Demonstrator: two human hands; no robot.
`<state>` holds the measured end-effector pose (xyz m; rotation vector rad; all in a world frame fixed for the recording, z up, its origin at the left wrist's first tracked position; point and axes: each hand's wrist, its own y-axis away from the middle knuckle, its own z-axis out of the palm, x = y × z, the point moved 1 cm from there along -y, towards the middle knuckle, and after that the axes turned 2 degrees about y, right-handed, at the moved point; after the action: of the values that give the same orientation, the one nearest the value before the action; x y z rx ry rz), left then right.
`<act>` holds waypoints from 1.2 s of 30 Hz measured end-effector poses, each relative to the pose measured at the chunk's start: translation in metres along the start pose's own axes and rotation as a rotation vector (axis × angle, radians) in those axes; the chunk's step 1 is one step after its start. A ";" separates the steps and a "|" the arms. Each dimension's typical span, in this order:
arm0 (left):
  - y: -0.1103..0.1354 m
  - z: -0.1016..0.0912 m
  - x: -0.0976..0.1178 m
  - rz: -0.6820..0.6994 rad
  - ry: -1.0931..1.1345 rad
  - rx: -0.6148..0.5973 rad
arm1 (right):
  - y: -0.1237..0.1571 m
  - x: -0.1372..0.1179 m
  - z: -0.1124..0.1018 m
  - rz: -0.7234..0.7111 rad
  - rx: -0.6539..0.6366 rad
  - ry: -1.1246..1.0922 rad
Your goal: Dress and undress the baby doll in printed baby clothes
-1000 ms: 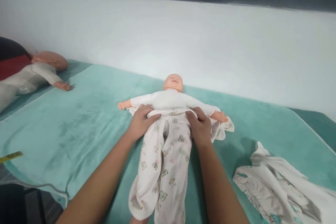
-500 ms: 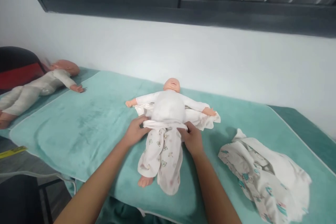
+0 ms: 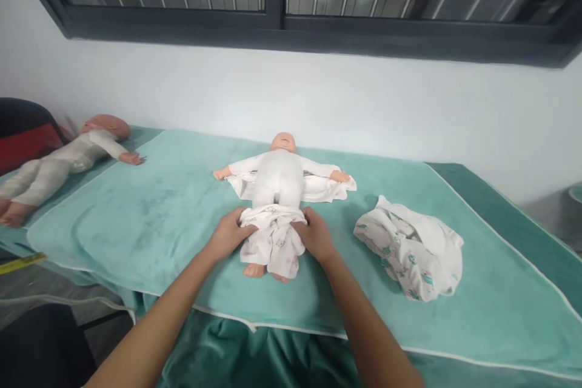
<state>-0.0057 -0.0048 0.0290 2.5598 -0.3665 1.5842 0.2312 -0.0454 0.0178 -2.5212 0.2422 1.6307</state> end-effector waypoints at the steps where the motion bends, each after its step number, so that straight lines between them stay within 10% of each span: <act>1: 0.003 0.003 0.000 -0.044 0.016 0.059 | 0.001 -0.002 -0.001 0.028 0.000 -0.034; 4: 0.016 0.003 0.002 -0.122 0.226 0.076 | 0.012 -0.010 -0.013 0.046 -0.111 -0.105; 10: 0.063 -0.012 0.005 0.150 0.209 -0.351 | 0.071 -0.019 -0.030 -0.222 -0.440 0.018; 15: 0.086 0.013 0.002 0.186 0.025 -0.170 | 0.097 -0.009 -0.004 -0.246 -0.173 0.213; 20: 0.105 0.027 0.009 -0.014 0.139 -0.056 | 0.106 -0.015 -0.005 -0.005 -0.189 0.186; 26: 0.132 -0.012 0.021 -0.318 0.627 -0.334 | 0.115 -0.049 -0.034 0.071 -0.723 -0.173; 28: 0.128 -0.030 0.019 -0.296 0.615 -0.253 | 0.112 -0.066 -0.032 0.052 -0.887 -0.299; 33: 0.091 -0.074 0.010 0.042 0.297 0.377 | 0.079 -0.112 0.019 -0.050 -1.032 -0.514; 36: 0.060 -0.099 0.004 0.016 0.199 0.583 | 0.041 -0.129 0.056 -0.138 -0.872 -0.416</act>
<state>-0.1057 -0.0420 0.0756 2.7358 0.1186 2.1921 0.1211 -0.0667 0.1116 -2.4749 -0.8361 2.5183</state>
